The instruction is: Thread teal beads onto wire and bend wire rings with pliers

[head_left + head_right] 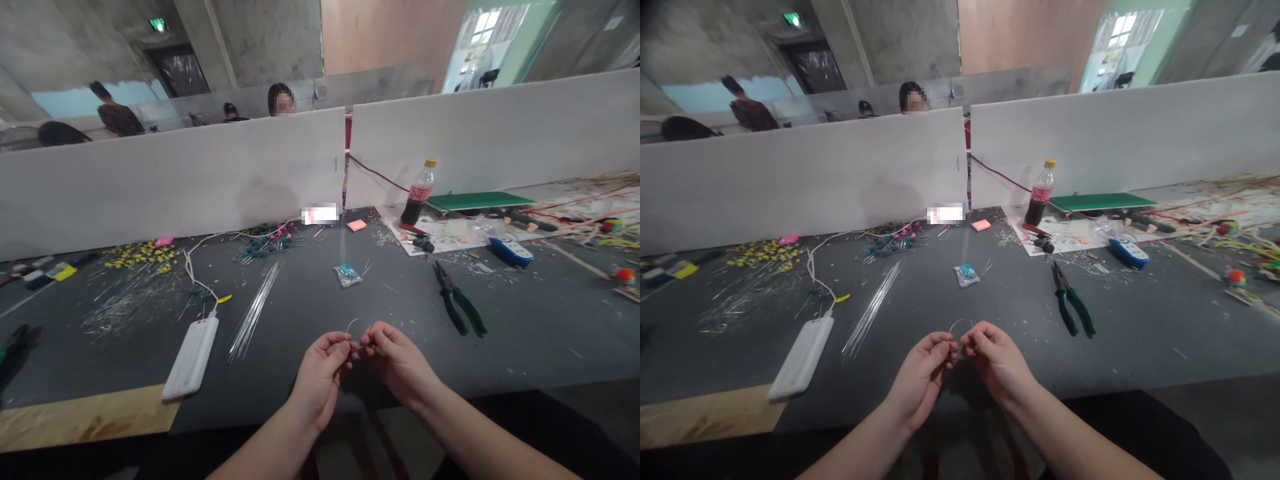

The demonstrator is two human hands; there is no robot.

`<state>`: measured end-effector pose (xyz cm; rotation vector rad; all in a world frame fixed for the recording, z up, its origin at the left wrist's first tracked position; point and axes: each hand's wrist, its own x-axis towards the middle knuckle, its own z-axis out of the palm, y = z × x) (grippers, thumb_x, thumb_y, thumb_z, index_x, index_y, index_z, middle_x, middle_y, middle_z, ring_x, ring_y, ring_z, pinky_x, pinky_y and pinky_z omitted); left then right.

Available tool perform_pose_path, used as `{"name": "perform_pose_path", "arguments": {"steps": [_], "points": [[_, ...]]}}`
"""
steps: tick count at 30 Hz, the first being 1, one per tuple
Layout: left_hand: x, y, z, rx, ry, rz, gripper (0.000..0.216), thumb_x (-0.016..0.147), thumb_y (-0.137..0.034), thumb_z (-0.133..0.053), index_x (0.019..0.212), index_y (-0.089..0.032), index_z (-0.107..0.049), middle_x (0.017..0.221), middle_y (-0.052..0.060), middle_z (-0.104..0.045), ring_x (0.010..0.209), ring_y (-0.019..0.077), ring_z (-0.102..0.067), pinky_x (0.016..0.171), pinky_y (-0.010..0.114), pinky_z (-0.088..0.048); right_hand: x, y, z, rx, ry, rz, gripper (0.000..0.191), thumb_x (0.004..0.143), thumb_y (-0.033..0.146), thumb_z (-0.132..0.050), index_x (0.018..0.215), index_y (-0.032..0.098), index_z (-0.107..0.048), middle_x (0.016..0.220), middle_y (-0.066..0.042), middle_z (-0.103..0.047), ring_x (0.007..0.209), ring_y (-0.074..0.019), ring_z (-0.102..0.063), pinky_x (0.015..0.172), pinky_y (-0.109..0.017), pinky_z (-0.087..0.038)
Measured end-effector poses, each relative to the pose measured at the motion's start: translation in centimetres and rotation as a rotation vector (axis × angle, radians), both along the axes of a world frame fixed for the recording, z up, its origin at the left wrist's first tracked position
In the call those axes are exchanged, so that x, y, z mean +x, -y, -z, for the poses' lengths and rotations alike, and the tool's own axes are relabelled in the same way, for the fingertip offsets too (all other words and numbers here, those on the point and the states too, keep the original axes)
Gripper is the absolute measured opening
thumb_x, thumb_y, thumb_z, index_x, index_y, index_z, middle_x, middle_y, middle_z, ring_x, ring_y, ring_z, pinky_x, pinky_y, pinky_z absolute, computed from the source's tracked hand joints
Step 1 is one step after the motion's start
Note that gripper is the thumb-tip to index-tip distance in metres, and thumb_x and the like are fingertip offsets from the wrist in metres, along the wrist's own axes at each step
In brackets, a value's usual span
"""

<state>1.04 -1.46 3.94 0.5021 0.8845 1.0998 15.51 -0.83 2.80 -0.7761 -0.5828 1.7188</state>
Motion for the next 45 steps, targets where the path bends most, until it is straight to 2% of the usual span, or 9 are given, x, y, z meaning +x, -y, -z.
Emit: {"name": "perform_pose_path", "arguments": {"steps": [6,13,18,23,26,29,34,40,45], "points": [[0.5,0.8,1.0,0.212,-0.253,-0.229,0.02,0.066,-0.025,-0.081,0.076,-0.014,-0.068,0.073,0.002,-0.073,0.067,0.0115,-0.066,0.067,0.022,-0.053,-0.7,0.6,0.2,0.023,-0.067,-0.007,0.032,0.066,0.041,-0.083,0.081,0.022,-0.062,0.081,-0.001,-0.067,0.064,-0.0118,-0.056,0.072,-0.03,-0.048],[1.2,2.0,1.1,0.194,-0.258,-0.27,0.021,0.069,-0.025,-0.079,0.081,-0.013,-0.067,0.07,0.003,-0.073,0.064,0.0132,-0.068,0.064,0.023,-0.055,-1.0,1.0,0.5,0.002,-0.048,0.003,0.028,0.063,0.034,-0.085,0.082,0.02,-0.07,0.074,-0.002,-0.07,0.061,-0.0115,-0.059,0.066,-0.028,-0.05],[0.4,1.1,0.8,0.257,-0.335,-0.087,0.044,0.071,-0.024,-0.076,0.111,-0.013,-0.062,0.072,0.004,-0.074,0.072,0.0178,-0.071,0.076,0.031,-0.056,-0.4,0.6,-0.4,-0.029,0.094,0.015,0.029,0.059,0.036,-0.086,0.078,0.017,-0.074,0.063,-0.002,-0.068,0.052,-0.0108,-0.055,0.058,-0.028,-0.048],[-1.5,-0.8,-0.2,0.605,-0.689,0.108,0.068,0.071,-0.016,-0.073,0.134,-0.019,-0.048,0.079,0.001,-0.073,0.071,0.0161,-0.068,0.074,0.03,-0.055,0.4,0.2,-1.1,0.009,0.29,0.023,0.031,0.062,0.04,-0.083,0.077,0.015,-0.075,0.061,-0.003,-0.066,0.05,-0.0108,-0.053,0.053,-0.026,-0.043],[-2.2,-1.2,-0.7,0.762,-0.859,0.161,0.073,0.066,-0.017,-0.077,0.134,-0.024,-0.05,0.11,0.008,-0.07,0.089,0.0206,-0.068,0.078,0.031,-0.055,0.6,0.2,-1.1,0.047,0.419,0.001,0.028,0.067,0.041,-0.079,0.079,0.016,-0.076,0.059,-0.002,-0.065,0.051,-0.0121,-0.054,0.054,-0.027,-0.043],[-2.3,-1.2,-0.6,0.801,-0.914,0.186,0.079,0.062,-0.015,-0.078,0.135,-0.026,-0.049,0.131,0.01,-0.059,0.103,0.0245,-0.065,0.081,0.033,-0.055,0.4,0.4,-1.3,0.142,0.602,-0.047,0.02,0.071,0.037,-0.074,0.078,0.019,-0.076,0.055,0.0,-0.063,0.055,-0.0142,-0.056,0.056,-0.027,-0.045],[-2.2,-1.1,0.0,0.868,-0.993,0.241,0.068,0.066,-0.006,-0.066,0.131,-0.023,-0.053,0.122,0.01,-0.066,0.085,0.0204,-0.069,0.082,0.034,-0.055,0.4,0.4,-1.5,0.188,0.759,-0.083,0.015,0.073,0.034,-0.07,0.075,0.021,-0.077,0.059,-0.001,-0.066,0.06,-0.016,-0.058,0.06,-0.028,-0.045],[-2.5,-1.1,0.6,1.008,-1.196,0.242,0.057,0.07,-0.02,-0.069,0.126,-0.016,-0.057,0.102,0.012,-0.073,0.069,0.0216,-0.069,0.069,0.033,-0.055,0.9,-0.2,-1.1,0.103,0.734,-0.14,0.015,0.073,0.033,-0.07,0.073,0.019,-0.076,0.063,-0.002,-0.067,0.052,-0.0129,-0.054,0.054,-0.027,-0.042],[-2.6,-1.1,0.7,1.012,-1.336,0.368,0.046,0.072,-0.023,-0.064,0.116,-0.011,-0.061,0.085,0.01,-0.073,0.067,0.0227,-0.069,0.065,0.034,-0.054,1.1,-0.5,-1.2,0.062,0.727,-0.131,0.021,0.073,0.036,-0.07,0.073,0.016,-0.074,0.062,-0.002,-0.066,0.049,-0.0107,-0.05,0.051,-0.025,-0.04]]}}
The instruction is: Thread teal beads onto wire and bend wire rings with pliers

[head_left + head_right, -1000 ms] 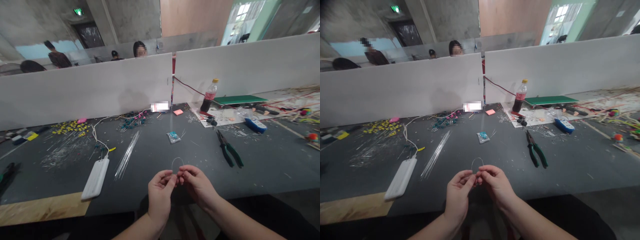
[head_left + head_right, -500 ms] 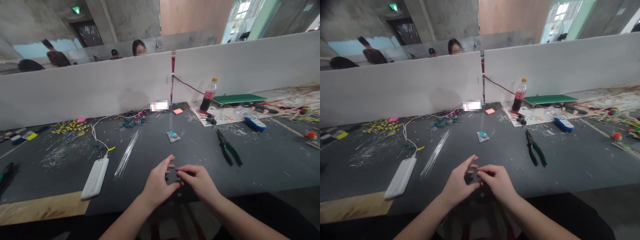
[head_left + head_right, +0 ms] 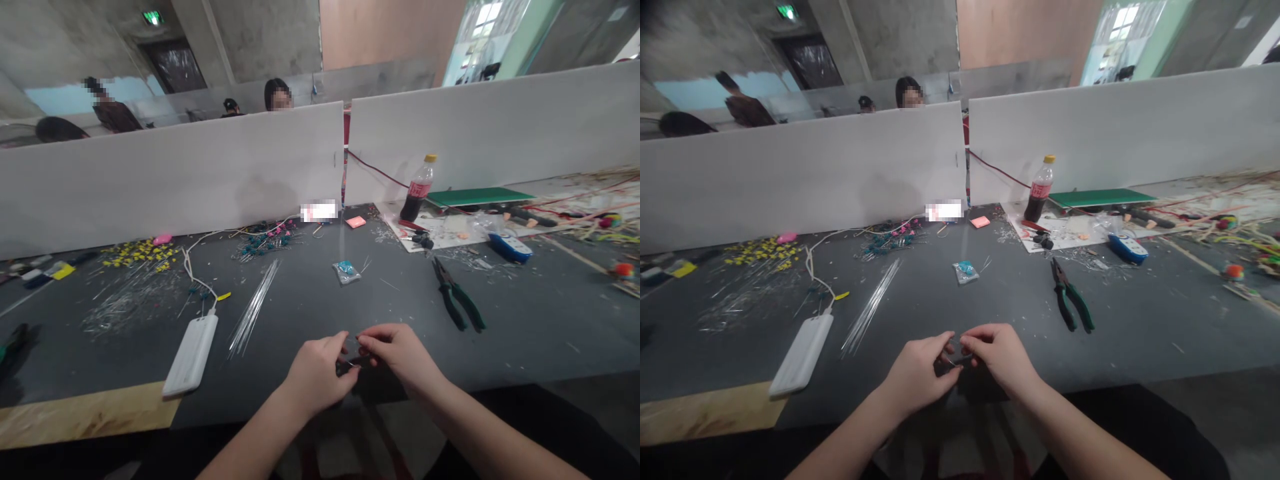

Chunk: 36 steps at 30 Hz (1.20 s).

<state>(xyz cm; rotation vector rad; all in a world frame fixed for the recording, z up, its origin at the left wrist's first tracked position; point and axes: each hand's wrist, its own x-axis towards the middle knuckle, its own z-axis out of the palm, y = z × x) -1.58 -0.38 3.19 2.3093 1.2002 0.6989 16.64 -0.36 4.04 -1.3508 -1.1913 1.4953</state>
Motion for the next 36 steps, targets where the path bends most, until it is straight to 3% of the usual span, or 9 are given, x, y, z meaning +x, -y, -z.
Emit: {"name": "perform_pose_path", "arguments": {"steps": [4,7,14,16,20,23,29,36], "points": [[0.0,0.0,-0.8,-0.035,-0.053,-0.046,0.043,0.072,-0.025,-0.064,0.113,-0.011,-0.061,0.077,0.006,-0.071,0.067,0.0218,-0.067,0.065,0.033,-0.052,-0.2,0.1,0.3,-0.006,-0.079,-0.011,0.023,0.073,0.037,-0.071,0.08,0.016,-0.075,0.066,-0.001,-0.066,0.05,-0.0088,-0.048,0.052,-0.024,-0.038],[-0.1,0.0,-1.7,-0.073,-0.053,-0.073,0.03,0.07,-0.022,-0.062,0.098,-0.014,-0.064,0.071,0.003,-0.068,0.063,0.0193,-0.064,0.061,0.029,-0.049,-0.3,0.1,0.5,-0.044,-0.194,-0.1,0.026,0.068,0.035,-0.077,0.086,0.017,-0.074,0.069,-0.001,-0.068,0.053,-0.0091,-0.051,0.055,-0.024,-0.04],[-0.5,0.2,-2.9,-0.159,-0.021,-0.037,0.027,0.068,-0.025,-0.064,0.094,-0.016,-0.064,0.069,0.002,-0.066,0.06,0.017,-0.061,0.059,0.027,-0.048,-0.2,-0.1,0.6,-0.131,-0.384,-0.258,0.029,0.054,0.025,-0.086,0.077,0.015,-0.07,0.065,-0.002,-0.069,0.052,-0.0103,-0.057,0.056,-0.025,-0.043],[-0.5,0.3,-3.0,-0.116,-0.033,-0.014,0.031,0.068,-0.026,-0.065,0.098,-0.016,-0.064,0.076,0.004,-0.068,0.066,0.0195,-0.064,0.064,0.03,-0.051,-0.4,-0.1,0.8,-0.123,-0.409,-0.261,0.03,0.053,0.027,-0.087,0.073,0.015,-0.068,0.061,0.0,-0.067,0.048,-0.0097,-0.055,0.051,-0.023,-0.041],[-0.6,0.4,-3.1,0.038,-0.018,0.066,0.053,0.071,-0.026,-0.064,0.121,-0.014,-0.055,0.108,0.011,-0.068,0.095,0.0253,-0.066,0.083,0.036,-0.053,-0.7,0.0,1.5,-0.072,-0.439,-0.22,0.033,0.053,0.033,-0.088,0.065,0.015,-0.063,0.051,0.004,-0.059,0.041,-0.0071,-0.047,0.044,-0.02,-0.033],[-0.6,0.4,-2.7,0.18,-0.024,0.121,0.051,0.075,-0.023,-0.06,0.125,-0.012,-0.051,0.12,0.014,-0.063,0.108,0.0261,-0.062,0.089,0.036,-0.053,-0.9,0.1,1.8,-0.057,-0.453,-0.197,0.037,0.052,0.038,-0.088,0.063,0.015,-0.06,0.052,0.004,-0.058,0.041,-0.0056,-0.043,0.043,-0.02,-0.029],[-0.6,0.2,-1.7,0.348,-0.139,0.161,0.037,0.078,-0.025,-0.057,0.113,-0.012,-0.056,0.099,0.012,-0.069,0.084,0.0251,-0.068,0.066,0.034,-0.058,-1.0,0.3,2.0,-0.089,-0.485,-0.179,0.042,0.053,0.041,-0.088,0.063,0.015,-0.056,0.052,0.006,-0.054,0.043,-0.0041,-0.039,0.043,-0.019,-0.023],[-1.0,-0.1,-2.3,0.488,-0.324,0.284,0.021,0.083,-0.026,-0.054,0.097,-0.01,-0.06,0.078,0.008,-0.067,0.064,0.0223,-0.065,0.051,0.032,-0.052,-1.4,0.7,2.2,-0.183,-0.557,-0.213,0.047,0.054,0.045,-0.087,0.063,0.016,-0.053,0.049,0.007,-0.049,0.041,-0.0029,-0.033,0.042,-0.02,-0.018]]}}
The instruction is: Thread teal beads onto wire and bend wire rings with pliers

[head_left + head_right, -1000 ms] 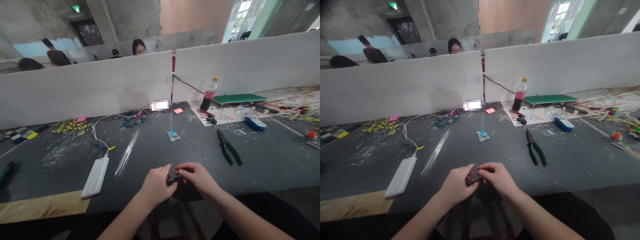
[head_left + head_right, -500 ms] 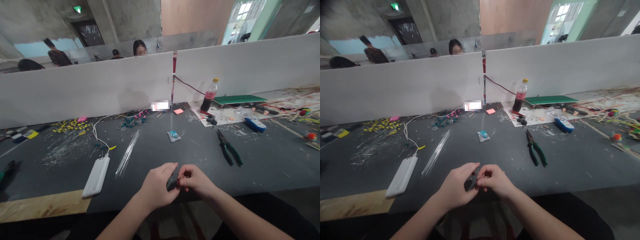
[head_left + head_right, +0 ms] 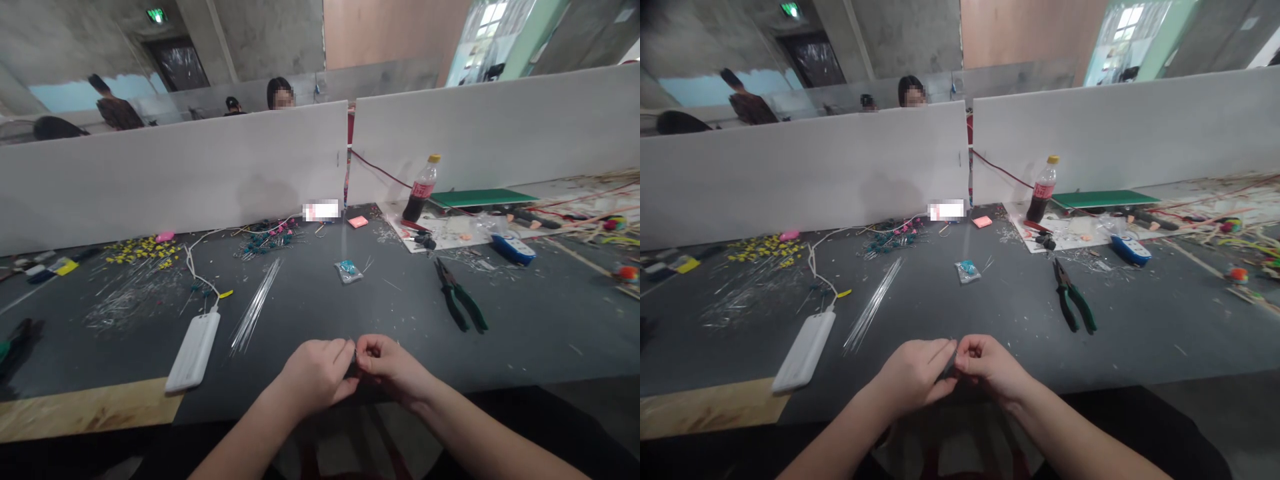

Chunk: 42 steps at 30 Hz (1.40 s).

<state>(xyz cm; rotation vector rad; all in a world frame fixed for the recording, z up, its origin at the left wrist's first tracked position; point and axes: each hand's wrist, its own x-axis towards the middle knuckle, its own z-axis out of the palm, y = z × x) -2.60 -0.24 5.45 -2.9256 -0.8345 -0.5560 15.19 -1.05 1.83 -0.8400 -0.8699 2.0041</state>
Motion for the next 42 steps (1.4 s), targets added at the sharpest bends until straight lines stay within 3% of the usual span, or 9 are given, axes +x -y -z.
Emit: {"name": "perform_pose_path", "arguments": {"steps": [4,7,9,12,17,22,27,30,42], "points": [[-0.8,-0.3,-0.2,-0.085,-0.087,0.054,0.026,0.088,-0.025,-0.052,0.106,-0.009,-0.06,0.083,0.009,-0.069,0.07,0.0227,-0.067,0.057,0.032,-0.054,0.1,0.2,-0.1,-0.025,-0.004,-0.039,0.044,0.058,0.043,-0.086,0.064,0.015,-0.053,0.053,0.004,-0.055,0.04,-0.0026,-0.033,0.041,-0.02,-0.016],[-1.4,-0.7,-0.5,-0.327,0.014,-0.072,0.044,0.083,-0.035,-0.063,0.121,-0.013,-0.057,0.09,0.009,-0.07,0.079,0.0239,-0.068,0.067,0.034,-0.055,0.2,0.1,-0.4,0.004,0.011,0.024,0.041,0.059,0.04,-0.086,0.065,0.015,-0.055,0.051,0.005,-0.053,0.041,-0.0034,-0.035,0.043,-0.02,-0.018],[-1.5,-1.0,-0.7,-0.52,0.166,-0.222,0.058,0.077,-0.035,-0.071,0.129,-0.017,-0.051,0.096,0.008,-0.07,0.08,0.0223,-0.068,0.072,0.035,-0.055,0.3,0.0,-0.6,0.025,0.009,0.124,0.04,0.059,0.04,-0.086,0.064,0.016,-0.055,0.049,0.006,-0.051,0.041,-0.0039,-0.037,0.044,-0.02,-0.021],[-1.0,-1.1,-0.6,-0.897,0.469,-0.354,0.059,0.073,-0.025,-0.072,0.128,-0.02,-0.05,0.097,0.006,-0.069,0.074,0.0169,-0.067,0.071,0.032,-0.055,0.3,-0.1,-0.7,0.005,-0.007,0.292,0.041,0.057,0.039,-0.087,0.063,0.016,-0.054,0.053,0.005,-0.054,0.043,-0.0045,-0.038,0.046,-0.02,-0.024],[1.4,-0.2,0.9,-1.424,0.882,-0.303,0.067,0.057,-0.012,-0.08,0.118,-0.018,-0.054,0.105,0.009,-0.065,0.075,0.0157,-0.067,0.071,0.029,-0.054,0.0,0.0,-0.1,-0.004,0.009,0.449,0.038,0.059,0.041,-0.086,0.064,0.018,-0.056,0.052,0.006,-0.053,0.046,-0.0059,-0.037,0.048,-0.021,-0.028],[2.8,0.2,1.7,-1.32,1.113,-0.337,0.018,0.071,-0.023,-0.074,0.086,-0.013,-0.069,0.081,0.005,-0.07,0.073,0.0147,-0.065,0.073,0.027,-0.05,-0.5,0.3,0.0,-0.017,0.066,0.526,0.039,0.056,0.04,-0.088,0.063,0.017,-0.057,0.052,0.006,-0.053,0.047,-0.0059,-0.04,0.048,-0.02,-0.029],[2.9,0.0,2.2,-1.504,1.377,-0.35,0.026,0.063,-0.034,-0.083,0.074,-0.013,-0.07,0.071,0.003,-0.07,0.064,0.0112,-0.062,0.07,0.025,-0.049,-0.7,0.4,-0.4,-0.08,0.009,0.436,0.039,0.056,0.039,-0.088,0.065,0.017,-0.056,0.057,0.003,-0.059,0.044,-0.0052,-0.04,0.045,-0.02,-0.024],[2.8,-0.2,2.4,-1.573,1.417,-0.371,0.029,0.061,-0.034,-0.085,0.074,-0.012,-0.071,0.068,0.002,-0.069,0.061,0.0098,-0.061,0.067,0.023,-0.049,-0.6,0.4,-0.4,-0.105,-0.057,0.363,0.038,0.058,0.038,-0.087,0.065,0.017,-0.056,0.057,0.003,-0.058,0.046,-0.0054,-0.04,0.046,-0.02,-0.026],[1.7,-0.3,1.4,-1.401,1.232,-0.346,0.028,0.075,-0.037,-0.074,0.085,-0.011,-0.074,0.069,0.003,-0.066,0.058,0.0104,-0.058,0.069,0.027,-0.048,0.1,0.2,-1.0,-0.116,-0.171,0.188,0.031,0.064,0.04,-0.084,0.072,0.013,-0.069,0.065,0.0,-0.058,0.05,-0.0053,-0.039,0.048,-0.022,-0.03]]}}
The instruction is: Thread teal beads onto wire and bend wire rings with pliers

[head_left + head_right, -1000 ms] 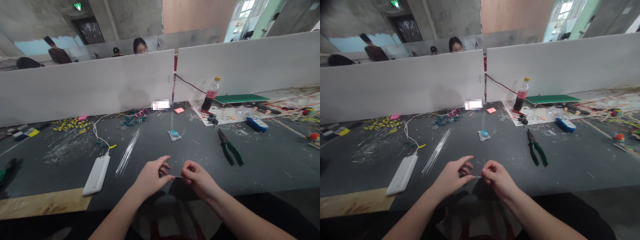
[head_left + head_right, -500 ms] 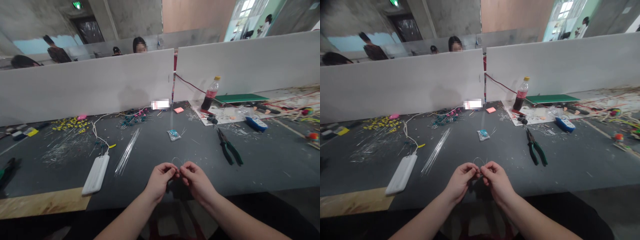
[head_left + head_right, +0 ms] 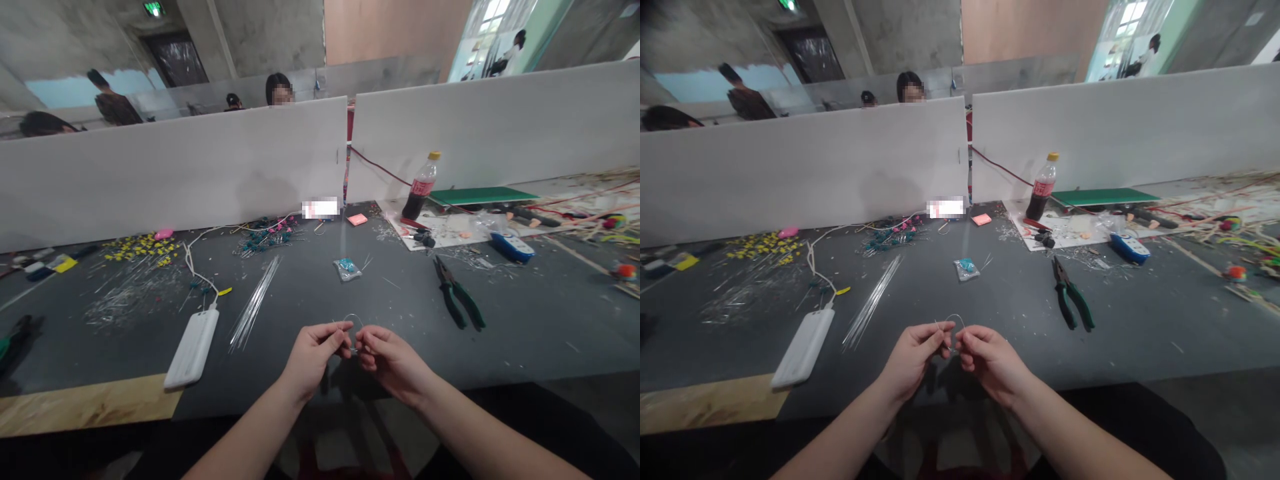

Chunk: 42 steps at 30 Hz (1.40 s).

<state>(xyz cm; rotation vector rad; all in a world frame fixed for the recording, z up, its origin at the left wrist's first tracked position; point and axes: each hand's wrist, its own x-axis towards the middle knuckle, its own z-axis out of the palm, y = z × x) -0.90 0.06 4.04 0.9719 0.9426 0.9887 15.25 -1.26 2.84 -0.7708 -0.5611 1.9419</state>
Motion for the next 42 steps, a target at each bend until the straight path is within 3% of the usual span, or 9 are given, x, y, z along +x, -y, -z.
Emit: {"name": "perform_pose_path", "arguments": {"steps": [8,18,24,29,36,39,42], "points": [[1.1,0.9,-0.1,-0.164,0.3,-0.015,0.03,0.073,-0.04,-0.076,0.08,-0.012,-0.069,0.064,0.001,-0.064,0.056,0.0085,-0.056,0.06,0.021,-0.044,0.3,0.1,0.1,0.004,-0.036,-0.061,0.029,0.067,0.038,-0.083,0.072,0.014,-0.068,0.067,-0.001,-0.061,0.06,-0.0078,-0.052,0.058,-0.02,-0.039],[1.5,1.1,0.1,-0.173,0.304,0.013,0.036,0.069,-0.044,-0.079,0.081,-0.012,-0.069,0.06,0.001,-0.063,0.055,0.0097,-0.057,0.061,0.023,-0.045,0.3,0.1,0.6,0.091,-0.012,-0.057,0.034,0.065,0.044,-0.083,0.067,0.015,-0.066,0.061,-0.001,-0.06,0.058,-0.0087,-0.053,0.054,-0.019,-0.039],[1.6,1.3,0.1,-0.133,0.284,-0.047,0.03,0.073,-0.041,-0.076,0.076,-0.013,-0.066,0.057,-0.001,-0.062,0.054,0.0089,-0.057,0.058,0.02,-0.045,0.3,0.2,0.6,0.129,-0.011,-0.037,0.025,0.062,0.033,-0.087,0.073,0.017,-0.071,0.073,-0.002,-0.066,0.059,-0.0077,-0.055,0.055,-0.019,-0.04],[1.8,1.5,-0.1,-0.052,0.18,-0.082,0.028,0.076,-0.041,-0.073,0.078,-0.014,-0.067,0.062,0.0,-0.065,0.058,0.0102,-0.061,0.062,0.022,-0.049,0.3,0.1,0.7,0.1,0.034,0.038,0.024,0.065,0.035,-0.084,0.07,0.018,-0.068,0.062,0.0,-0.064,0.045,-0.0054,-0.049,0.046,-0.018,-0.034],[1.4,1.4,-0.6,0.025,-0.052,-0.165,0.025,0.077,-0.034,-0.071,0.09,-0.013,-0.074,0.075,0.005,-0.072,0.066,0.0136,-0.066,0.07,0.027,-0.054,0.0,0.0,-0.1,0.12,0.258,0.229,0.027,0.061,0.035,-0.085,0.07,0.016,-0.069,0.054,0.004,-0.056,0.042,-0.0045,-0.042,0.042,-0.019,-0.031],[1.3,1.4,0.0,0.067,-0.091,-0.148,0.03,0.08,-0.032,-0.068,0.104,-0.014,-0.072,0.083,0.006,-0.072,0.067,0.0132,-0.065,0.071,0.027,-0.054,0.0,0.0,-0.3,0.111,0.312,0.282,0.028,0.058,0.035,-0.086,0.069,0.015,-0.069,0.055,0.003,-0.056,0.043,-0.0052,-0.044,0.042,-0.019,-0.032],[1.2,1.5,1.1,0.218,-0.069,-0.07,0.04,0.083,-0.026,-0.065,0.122,-0.019,-0.063,0.091,0.005,-0.069,0.07,0.0124,-0.065,0.074,0.029,-0.055,0.1,0.1,-0.5,0.105,0.34,0.295,0.029,0.058,0.036,-0.086,0.068,0.015,-0.068,0.058,0.002,-0.058,0.045,-0.0057,-0.046,0.043,-0.02,-0.034]]}}
